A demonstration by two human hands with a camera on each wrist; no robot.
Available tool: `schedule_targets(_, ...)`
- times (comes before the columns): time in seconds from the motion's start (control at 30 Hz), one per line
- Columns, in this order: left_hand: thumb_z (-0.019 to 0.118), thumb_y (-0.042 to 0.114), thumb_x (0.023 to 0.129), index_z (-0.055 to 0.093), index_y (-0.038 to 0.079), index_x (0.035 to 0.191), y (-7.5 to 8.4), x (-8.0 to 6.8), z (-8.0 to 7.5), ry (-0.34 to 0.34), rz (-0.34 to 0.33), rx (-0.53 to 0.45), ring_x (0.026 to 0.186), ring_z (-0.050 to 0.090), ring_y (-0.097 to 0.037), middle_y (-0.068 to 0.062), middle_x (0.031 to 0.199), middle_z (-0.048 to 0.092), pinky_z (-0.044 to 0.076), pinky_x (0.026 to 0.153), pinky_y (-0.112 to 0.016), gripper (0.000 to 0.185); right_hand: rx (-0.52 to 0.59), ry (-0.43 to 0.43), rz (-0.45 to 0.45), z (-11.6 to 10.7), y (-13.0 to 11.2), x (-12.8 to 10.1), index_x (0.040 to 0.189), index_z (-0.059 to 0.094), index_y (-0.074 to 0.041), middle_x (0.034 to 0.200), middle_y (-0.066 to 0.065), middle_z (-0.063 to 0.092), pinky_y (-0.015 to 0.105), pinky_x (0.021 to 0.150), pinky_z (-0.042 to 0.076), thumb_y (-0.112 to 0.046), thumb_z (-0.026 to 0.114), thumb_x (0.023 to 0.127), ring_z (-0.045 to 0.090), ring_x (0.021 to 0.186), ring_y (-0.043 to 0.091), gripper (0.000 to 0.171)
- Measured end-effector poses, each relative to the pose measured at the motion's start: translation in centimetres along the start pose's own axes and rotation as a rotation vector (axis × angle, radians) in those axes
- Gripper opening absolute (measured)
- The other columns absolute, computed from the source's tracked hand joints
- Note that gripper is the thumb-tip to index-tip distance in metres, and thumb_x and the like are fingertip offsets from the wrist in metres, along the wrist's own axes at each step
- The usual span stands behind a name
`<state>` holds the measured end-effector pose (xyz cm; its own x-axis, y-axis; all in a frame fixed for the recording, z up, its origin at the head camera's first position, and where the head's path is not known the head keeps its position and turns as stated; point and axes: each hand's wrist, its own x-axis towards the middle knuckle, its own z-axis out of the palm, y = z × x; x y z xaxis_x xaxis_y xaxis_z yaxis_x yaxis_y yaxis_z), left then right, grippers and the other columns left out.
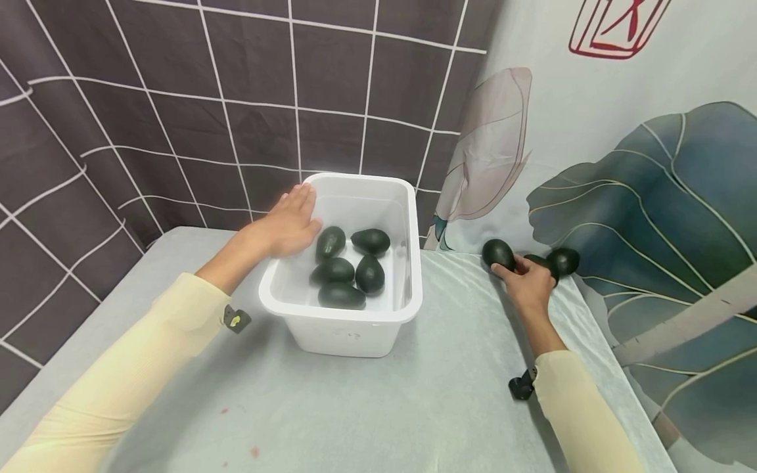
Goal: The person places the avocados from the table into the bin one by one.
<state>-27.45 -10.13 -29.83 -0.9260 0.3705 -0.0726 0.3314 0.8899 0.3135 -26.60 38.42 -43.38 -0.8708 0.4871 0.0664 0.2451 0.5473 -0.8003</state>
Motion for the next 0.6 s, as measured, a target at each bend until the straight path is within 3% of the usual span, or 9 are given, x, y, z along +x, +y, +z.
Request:
schedule_targets(0.2,0.028,0.037,0.118,0.003,-0.010,0.177,0.0,0.1,0.1,0.002,0.000,0.007,0.179,-0.009,-0.041,-0.028,0.189,-0.007,-0.004,0.147,-0.052,0.079,0.025,0.011,-0.021,-0.1,-0.2,-0.4,0.161,0.063,-0.010,0.158,0.020,0.068,0.059,0.136,0.031,-0.046,0.086,0.099,0.051,0.160,0.037,0.075)
schedule_targets(0.4,0.027,0.037,0.118,0.003,-0.009,0.177,0.0,0.1,0.0,0.000,-0.003,0.012,0.179,-0.009,-0.041,-0.027,0.189,-0.007,-0.005,0.147,-0.052,0.079,0.013,0.006,-0.056,-0.2,-0.9,-0.6,0.158,0.067,-0.012,0.153,0.018,0.072,0.055,0.133,0.043,-0.047,0.088,0.097,0.065,0.149,0.037,0.073)
schedule_targets(0.6,0.027,0.037,0.118,0.002,-0.010,0.177,0.0,0.0,0.0,-0.002,0.002,0.016,0.179,-0.009,-0.042,-0.028,0.189,-0.008,-0.005,0.147,-0.052,0.079,0.001,-0.020,-0.100,-0.4,-1.4,-0.8,0.157,0.068,-0.012,0.153,0.017,0.073,0.055,0.135,0.039,-0.049,0.089,0.096,0.068,0.147,0.038,0.074)
